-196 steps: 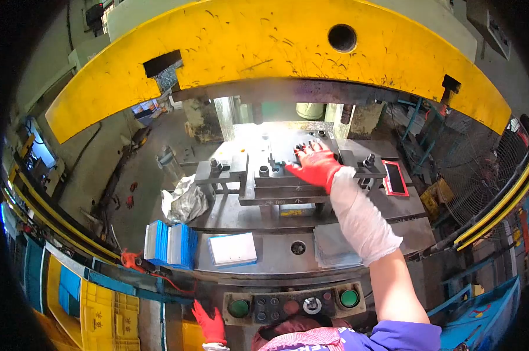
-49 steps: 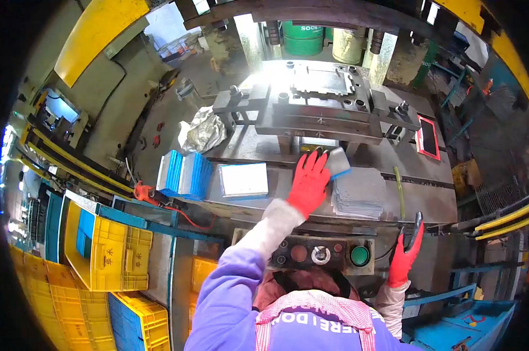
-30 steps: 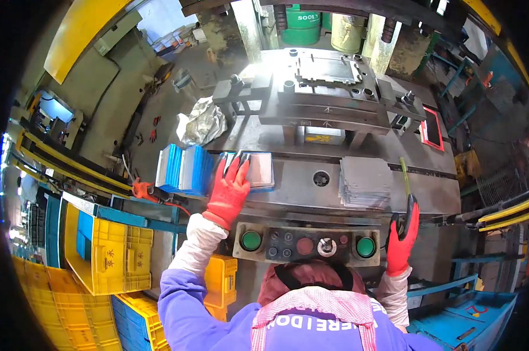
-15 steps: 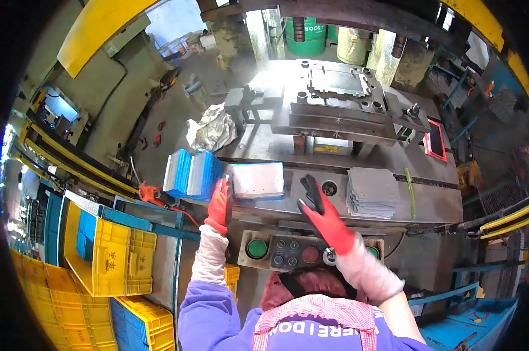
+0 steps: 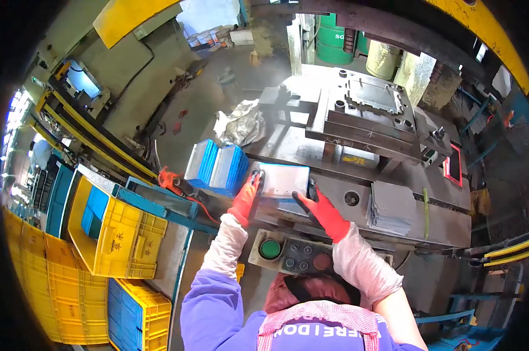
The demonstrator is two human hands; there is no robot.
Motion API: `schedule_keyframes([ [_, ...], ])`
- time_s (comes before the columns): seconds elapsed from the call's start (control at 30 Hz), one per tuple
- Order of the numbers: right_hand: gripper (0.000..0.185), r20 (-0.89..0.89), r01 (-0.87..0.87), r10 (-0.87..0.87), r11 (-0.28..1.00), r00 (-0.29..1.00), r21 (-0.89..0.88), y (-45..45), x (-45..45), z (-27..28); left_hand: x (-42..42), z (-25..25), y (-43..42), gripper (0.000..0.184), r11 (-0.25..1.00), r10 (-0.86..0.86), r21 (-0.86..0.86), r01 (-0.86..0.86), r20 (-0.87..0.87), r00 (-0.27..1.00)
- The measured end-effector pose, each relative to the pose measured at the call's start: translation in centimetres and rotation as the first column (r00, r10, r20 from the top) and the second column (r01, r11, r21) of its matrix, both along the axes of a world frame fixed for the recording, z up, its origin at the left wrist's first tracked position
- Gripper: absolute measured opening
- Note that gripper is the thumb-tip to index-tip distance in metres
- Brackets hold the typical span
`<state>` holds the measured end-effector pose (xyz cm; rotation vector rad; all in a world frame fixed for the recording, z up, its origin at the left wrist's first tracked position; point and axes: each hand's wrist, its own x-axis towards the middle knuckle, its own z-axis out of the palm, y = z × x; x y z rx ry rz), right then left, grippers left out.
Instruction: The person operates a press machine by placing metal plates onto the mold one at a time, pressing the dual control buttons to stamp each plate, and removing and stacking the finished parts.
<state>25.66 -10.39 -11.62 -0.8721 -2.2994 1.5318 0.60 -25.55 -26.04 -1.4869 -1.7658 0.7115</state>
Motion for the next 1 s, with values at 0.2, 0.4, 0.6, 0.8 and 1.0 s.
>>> schedule_keyframes([
  [0.2, 0.061, -0.515, -0.211, -0.294, 0.67, 0.806, -0.712, 0.3, 3.9, -5.5, 2.4, 2.5, -1.9, 0.062, 0.936, -0.277, 0.349, 0.053, 0.634, 0.722],
  [0.4, 0.063, -0.325, -0.021, -0.096, 0.941, 0.941, -0.337, -1.2, 14.3, 0.1, 11.9, 7.7, -4.9, 0.056, 0.651, -0.536, 0.293, -0.7, 0.83, -0.152],
  [0.6, 0.081, -0.086, 0.12, -0.088, 0.858, 0.992, 0.5, 6.4, 22.9, 5.0, 16.1, 5.0, -5.0, 0.059, 0.591, -0.564, 0.332, -0.735, 0.822, -0.083],
  [0.8, 0.096, 0.398, -0.33, 0.054, 0.665, 0.916, 0.67, 15.5, 21.4, 5.4, 17.5, 6.4, -3.6, 0.064, 0.611, -0.545, 0.387, -0.691, 0.839, -0.011],
  [1.0, 0.079, 0.067, -0.332, 0.326, 0.903, 0.943, 0.273, 9.5, 6.9, 6.2, 18.6, 5.7, -3.1, 0.059, 0.542, -0.628, 0.211, -0.814, 0.745, -0.226],
])
